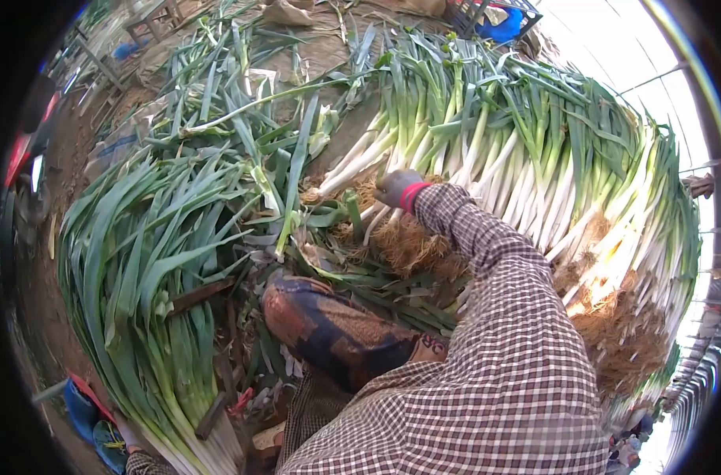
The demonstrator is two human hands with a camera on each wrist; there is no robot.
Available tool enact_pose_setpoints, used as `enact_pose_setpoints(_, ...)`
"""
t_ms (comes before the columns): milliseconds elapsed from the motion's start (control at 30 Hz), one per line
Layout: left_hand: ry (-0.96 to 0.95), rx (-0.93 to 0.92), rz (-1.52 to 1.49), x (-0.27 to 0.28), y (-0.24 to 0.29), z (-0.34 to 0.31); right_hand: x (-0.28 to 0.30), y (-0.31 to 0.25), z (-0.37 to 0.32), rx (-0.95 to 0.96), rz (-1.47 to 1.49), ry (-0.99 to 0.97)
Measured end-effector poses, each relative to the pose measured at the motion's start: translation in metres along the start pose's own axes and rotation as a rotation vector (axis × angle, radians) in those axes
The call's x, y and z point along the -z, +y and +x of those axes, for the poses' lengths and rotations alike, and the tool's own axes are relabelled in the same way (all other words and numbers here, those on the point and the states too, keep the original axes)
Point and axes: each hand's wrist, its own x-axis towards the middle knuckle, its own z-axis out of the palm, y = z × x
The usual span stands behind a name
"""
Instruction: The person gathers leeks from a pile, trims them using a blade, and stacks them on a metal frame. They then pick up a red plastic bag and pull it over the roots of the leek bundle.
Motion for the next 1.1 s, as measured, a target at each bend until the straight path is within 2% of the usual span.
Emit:
enact_pose_setpoints(67, 0.009, 0.005, 0.024, 0.011, 0.015, 0.001, -0.004, 0.017, 0.032, 0.054, -0.072, 0.083)
enact_pose_setpoints(200, 0.033, 0.001, 0.048, 0.025, 0.039, 0.016, -0.020, 0.041, 0.084, 0.109, -0.283, 0.107)
enact_pose_setpoints(333, 0.048, -0.028, 0.054, 0.046, 0.080, 0.030, 0.003, 0.033, 0.077, 0.068, -0.451, -0.193)
enact_pose_setpoints(367, 0.049, -0.035, 0.057, 0.046, 0.083, 0.036, -0.012, 0.040, 0.088, 0.021, -0.438, -0.202)
enact_pose_setpoints(467, 0.051, -0.052, 0.052, 0.061, 0.098, 0.054, -0.024, 0.056, 0.080, 0.118, -0.563, -0.262)
enact_pose_setpoints(500, 0.049, -0.058, 0.052, 0.063, 0.102, 0.058, -0.018, 0.056, 0.073, 0.018, -0.534, -0.289)
enact_pose_setpoints(533, 0.050, -0.063, 0.054, 0.068, 0.110, 0.060, -0.018, 0.062, 0.071, 0.081, -0.592, -0.315)
enact_pose_setpoints(600, 0.045, -0.068, 0.057, 0.073, 0.122, 0.059, -0.018, 0.059, 0.077, 0.019, -0.583, -0.391)
enact_pose_setpoints(700, 0.043, -0.081, 0.061, 0.072, 0.132, 0.055, -0.021, 0.048, 0.094, -0.081, -0.510, -0.390)
enact_pose_setpoints(800, 0.040, -0.075, 0.066, 0.075, 0.140, 0.049, -0.035, 0.052, 0.094, 0.055, -0.440, -0.286)
enact_pose_setpoints(833, 0.043, -0.076, 0.068, 0.076, 0.143, 0.045, -0.038, 0.052, 0.101, 0.076, -0.509, -0.431)
enact_pose_setpoints(933, 0.041, -0.079, 0.069, 0.068, 0.146, 0.026, -0.049, 0.052, 0.110, 0.099, -0.567, -0.537)
enact_pose_setpoints(967, 0.039, -0.074, 0.067, 0.067, 0.144, 0.019, -0.099, 0.067, 0.129, 0.084, -0.696, -0.412)
enact_pose_setpoints(1000, 0.047, -0.062, 0.064, 0.066, 0.136, 0.015, -0.089, 0.060, 0.115, 0.200, -0.832, -0.475)
enact_pose_setpoints(1067, 0.036, -0.068, 0.067, 0.054, 0.131, -0.005, -0.075, 0.052, 0.097, 0.234, -0.946, -0.538)
enact_pose_setpoints(1100, 0.033, -0.064, 0.066, 0.052, 0.129, -0.013, -0.069, 0.051, 0.092, 0.230, -0.905, -0.533)
